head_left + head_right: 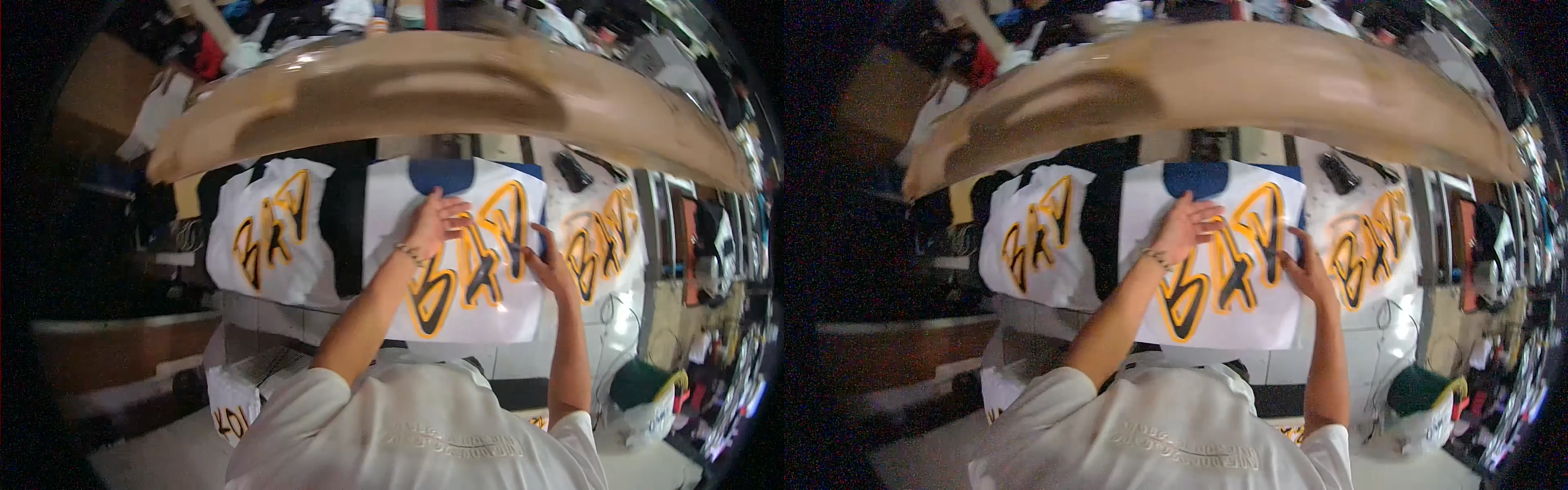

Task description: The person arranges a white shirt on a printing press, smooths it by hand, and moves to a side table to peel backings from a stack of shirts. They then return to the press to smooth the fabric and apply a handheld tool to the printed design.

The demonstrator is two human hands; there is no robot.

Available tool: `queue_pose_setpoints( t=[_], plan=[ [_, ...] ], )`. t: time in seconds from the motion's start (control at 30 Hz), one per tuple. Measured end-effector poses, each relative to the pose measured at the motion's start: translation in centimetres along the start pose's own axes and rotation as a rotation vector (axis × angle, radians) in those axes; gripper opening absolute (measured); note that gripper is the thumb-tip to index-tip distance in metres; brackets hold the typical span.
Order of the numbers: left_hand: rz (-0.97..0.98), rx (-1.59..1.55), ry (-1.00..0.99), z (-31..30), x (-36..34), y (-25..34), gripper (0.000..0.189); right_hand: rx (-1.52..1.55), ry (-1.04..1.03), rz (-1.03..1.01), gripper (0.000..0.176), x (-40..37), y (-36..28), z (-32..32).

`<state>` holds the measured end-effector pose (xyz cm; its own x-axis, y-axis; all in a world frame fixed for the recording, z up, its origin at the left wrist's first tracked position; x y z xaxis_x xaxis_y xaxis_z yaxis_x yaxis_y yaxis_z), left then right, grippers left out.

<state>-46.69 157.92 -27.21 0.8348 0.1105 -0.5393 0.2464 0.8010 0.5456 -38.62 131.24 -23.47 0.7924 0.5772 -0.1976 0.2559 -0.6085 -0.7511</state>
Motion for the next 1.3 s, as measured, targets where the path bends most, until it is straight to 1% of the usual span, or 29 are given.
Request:
queue_pose_setpoints(
  t=[0.07, 0.13, 0.17, 0.23, 0.27, 0.33, 0.4, 0.47, 0.5, 0.53, 0.57, 0.6, 0.7, 0.77, 0.8, 0.87, 0.93, 1.03, 1.17, 1.27, 1.3],
  plan=[
    [0.011, -0.042, -0.030, -0.1, 0.0, -0.1, 0.058, 0.039, -0.012, 0.020, 0.054, 0.0, 0.1, 0.1],
    [0.106, 0.067, 0.056, 0.4, -1.2, 0.5, 0.045, 0.049, -0.026, 0.066, 0.053, -0.1, 0.4, 0.2],
    [0.119, 0.064, 0.058, 0.4, -1.7, 0.4, 0.045, -0.007, -0.017, 0.064, 0.053, -0.1, 0.5, 0.1],
    [0.585, 0.898, 0.100, 1.2, -3.6, 2.0, 0.032, -0.008, 0.001, 0.051, 0.054, -0.1, 0.0, 0.1],
    [0.594, 0.896, 0.108, 0.8, -4.4, 1.8, 0.032, -0.007, 0.020, 0.049, 0.054, -0.2, -0.1, 0.1],
    [0.912, 1.381, 0.087, 1.7, -7.9, 2.0, 0.026, 0.011, 0.008, 0.029, 0.054, 0.1, 0.3, 0.4],
    [0.904, 1.419, 0.107, 0.4, -10.1, 2.1, 0.028, 0.085, 0.061, -0.097, 0.055, 0.2, 0.5, 0.5],
    [0.981, 1.627, 0.204, -0.7, -12.2, 2.4, 0.032, 0.140, 0.007, -0.047, 0.056, 0.5, 1.9, 1.0],
    [0.998, 1.641, 0.198, -2.0, -12.5, 2.6, 0.035, -0.056, -0.021, 0.065, 0.056, -0.2, -0.3, 0.0],
    [1.011, 1.653, 0.192, -3.5, -12.9, 2.8, 0.038, -0.016, -0.058, 0.080, 0.057, -0.1, 0.8, 0.2],
    [0.948, 1.674, 0.223, -4.0, -14.1, 3.3, 0.041, -0.009, 0.021, -0.046, 0.057, 0.0, 0.7, 0.2],
    [0.883, 1.702, 0.258, -4.4, -15.3, 4.0, 0.044, -0.006, 0.052, -0.091, 0.058, -0.1, 0.1, 0.0],
    [0.904, 1.673, 0.251, -6.7, -16.3, 4.5, 0.056, 0.007, 0.062, -0.100, 0.057, 0.3, 1.5, 0.2],
    [0.922, 1.660, 0.232, -7.2, -16.3, 4.1, 0.056, 0.018, 0.069, -0.156, 0.057, 0.5, 1.1, 0.1],
    [0.941, 1.650, 0.223, -7.3, -16.5, 3.9, 0.056, 0.016, 0.071, -0.152, 0.057, 0.3, 0.8, -0.1],
    [0.928, 1.670, 0.212, -7.4, -16.5, 3.6, 0.056, 0.098, -0.032, -0.033, 0.057, 0.2, 0.7, -0.1],
    [0.960, 1.645, 0.240, -7.8, -16.4, 3.2, 0.053, 0.090, -0.036, -0.010, 0.057, -0.2, -0.2, -0.3],
    [1.017, 1.620, 0.222, -8.0, -16.2, 2.9, 0.054, 0.071, -0.007, -0.067, 0.057, 0.0, 0.2, -0.3],
    [0.983, 1.640, 0.187, -8.0, -16.1, 2.7, 0.057, 0.102, -0.018, -0.079, 0.058, 0.3, 1.0, 0.0],
    [1.044, 1.628, 0.204, -8.2, -16.1, 2.8, 0.055, 0.101, -0.060, -0.041, 0.058, 0.2, 0.8, -0.2],
    [1.041, 1.633, 0.206, -8.2, -16.1, 2.7, 0.055, 0.115, -0.019, -0.098, 0.057, 0.3, 0.7, -0.1]
  ],
)
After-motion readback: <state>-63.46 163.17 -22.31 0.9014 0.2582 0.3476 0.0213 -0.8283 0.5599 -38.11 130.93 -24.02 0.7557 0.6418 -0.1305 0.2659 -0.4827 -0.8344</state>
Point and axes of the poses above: each hand's wrist, its own x-axis towards the middle knuckle, its own z-axis out of the palm, y = z × x, the point moved 6 cm from there along x, towards the middle knuckle, and after that the axes turned 9 degrees about -x, right-handed, at the moved point
